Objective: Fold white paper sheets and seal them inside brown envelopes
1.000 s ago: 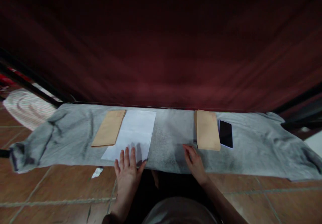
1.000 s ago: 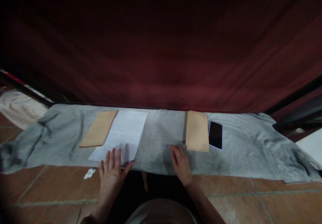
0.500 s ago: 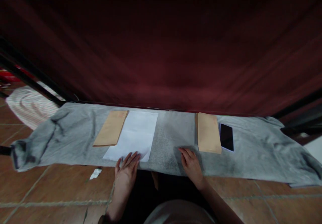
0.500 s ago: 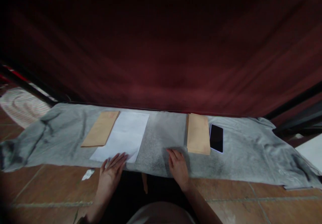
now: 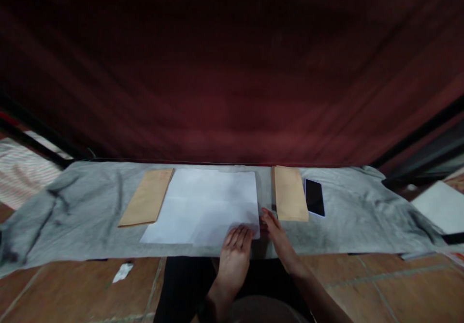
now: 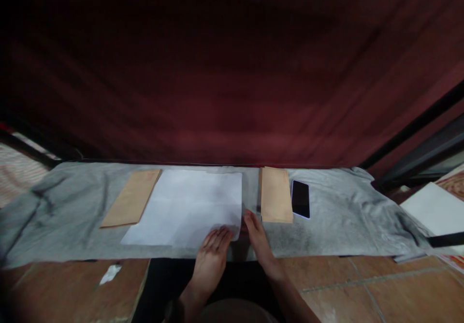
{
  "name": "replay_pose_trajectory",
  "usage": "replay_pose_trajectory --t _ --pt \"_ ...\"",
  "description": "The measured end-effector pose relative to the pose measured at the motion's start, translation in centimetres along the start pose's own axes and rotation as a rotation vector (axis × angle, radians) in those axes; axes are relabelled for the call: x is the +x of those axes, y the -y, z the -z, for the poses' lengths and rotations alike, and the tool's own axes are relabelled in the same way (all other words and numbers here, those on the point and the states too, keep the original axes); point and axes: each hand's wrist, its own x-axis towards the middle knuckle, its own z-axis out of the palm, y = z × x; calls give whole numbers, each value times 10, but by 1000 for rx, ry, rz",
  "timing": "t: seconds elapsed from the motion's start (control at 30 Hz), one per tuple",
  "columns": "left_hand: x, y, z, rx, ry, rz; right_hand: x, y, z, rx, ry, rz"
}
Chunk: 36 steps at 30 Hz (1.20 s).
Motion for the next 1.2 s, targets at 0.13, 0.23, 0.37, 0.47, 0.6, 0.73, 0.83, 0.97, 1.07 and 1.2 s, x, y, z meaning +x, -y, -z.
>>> replay_pose_trajectory --t 0.13,0.23,0.37,0.47,0.6,0.73,0.83,0.97,1.07,1.2 --pt "1 -13 -16 -35 49 -53 10 -7 10 -13 -19 12" --pt "0 -9 -20 -24 43 -91 18 -13 16 -58 -66 64" --pt "-11 15 -19 54 53 -37 22 -19 23 -160 -143 174" --pt "-21 38 -20 135 92 7 16 -18 27 -301 -123 287" --pt "-23 55 -23 188 155 -2 1 -6 26 -578 -93 454" --pt "-13 55 -25 216 197 -50 -3 13 16 -722 9 575" --pt "-9 54 -24 201 214 -82 6 21 4 -755 109 607" --pt "-13 54 -23 160 189 -46 23 19 -15 -881 169 642" --pt "-13 50 -19 104 180 -52 28 12 -24 -1011 204 660" --pt "8 49 -15 46 139 21 27 6 -24 -1063 241 689"
